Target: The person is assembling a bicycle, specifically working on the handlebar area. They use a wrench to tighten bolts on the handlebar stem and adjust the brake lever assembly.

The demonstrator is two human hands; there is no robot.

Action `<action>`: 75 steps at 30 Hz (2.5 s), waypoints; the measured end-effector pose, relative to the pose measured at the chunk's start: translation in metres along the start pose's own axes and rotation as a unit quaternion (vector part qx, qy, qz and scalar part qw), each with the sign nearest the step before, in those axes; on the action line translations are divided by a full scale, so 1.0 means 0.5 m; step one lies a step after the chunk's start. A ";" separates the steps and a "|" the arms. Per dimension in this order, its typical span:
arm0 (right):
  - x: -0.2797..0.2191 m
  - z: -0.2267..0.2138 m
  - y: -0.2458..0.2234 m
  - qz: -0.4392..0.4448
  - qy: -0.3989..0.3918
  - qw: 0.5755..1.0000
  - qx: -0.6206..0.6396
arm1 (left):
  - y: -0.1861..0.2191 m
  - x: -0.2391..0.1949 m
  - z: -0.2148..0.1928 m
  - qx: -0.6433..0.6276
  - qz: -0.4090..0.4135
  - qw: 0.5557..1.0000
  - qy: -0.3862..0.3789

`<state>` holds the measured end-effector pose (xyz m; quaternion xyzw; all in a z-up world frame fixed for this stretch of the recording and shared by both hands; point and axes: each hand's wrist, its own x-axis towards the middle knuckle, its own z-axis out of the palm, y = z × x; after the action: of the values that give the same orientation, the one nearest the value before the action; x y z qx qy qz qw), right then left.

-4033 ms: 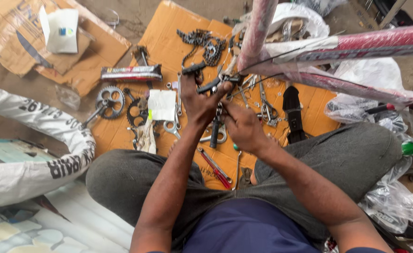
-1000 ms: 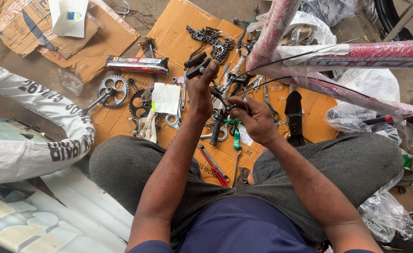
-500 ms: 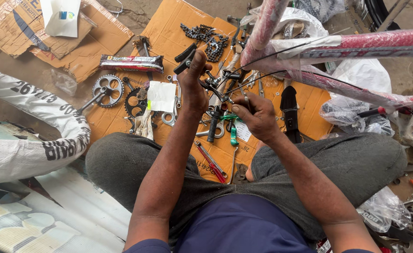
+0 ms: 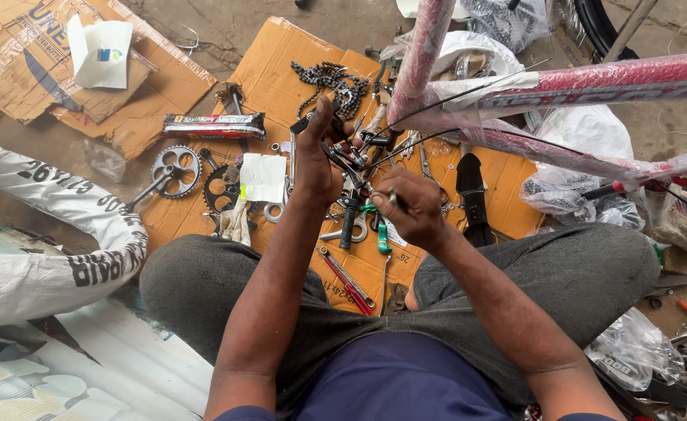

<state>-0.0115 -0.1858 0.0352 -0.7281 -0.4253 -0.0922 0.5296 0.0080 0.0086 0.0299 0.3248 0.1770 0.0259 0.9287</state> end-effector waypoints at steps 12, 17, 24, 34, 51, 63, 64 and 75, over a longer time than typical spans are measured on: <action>-0.051 -0.104 0.101 0.290 0.364 0.847 0.259 | 0.091 0.060 -0.065 -0.042 0.207 0.974 0.078; 0.003 -0.235 0.019 0.105 0.378 0.893 0.220 | 0.039 0.066 -0.050 -0.015 0.158 0.983 0.093; 0.021 -0.294 -0.037 -0.012 0.430 0.868 0.249 | 0.005 0.057 -0.053 -0.007 0.131 0.991 -0.009; 0.196 -0.052 -0.073 -0.002 0.155 0.984 0.086 | -0.021 0.016 -0.041 -0.026 0.095 0.984 -0.150; -0.034 0.171 0.274 0.411 0.210 0.564 0.685 | -0.090 0.008 -0.058 0.096 0.048 0.979 -0.173; -0.123 0.258 0.335 0.453 0.181 0.571 0.660 | -0.093 0.001 -0.010 0.544 -0.048 0.838 0.013; -0.127 0.262 0.337 0.464 0.186 0.563 0.658 | -0.094 0.000 -0.010 0.554 -0.064 0.830 0.011; -0.121 0.253 0.331 0.487 0.184 0.577 0.630 | -0.086 0.024 -0.039 0.713 -0.121 0.690 0.034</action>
<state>0.0295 -0.1226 -0.1683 -0.2763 0.1484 0.3387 0.8871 0.0098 -0.0117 -0.0142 0.8640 0.2114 -0.2092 0.4063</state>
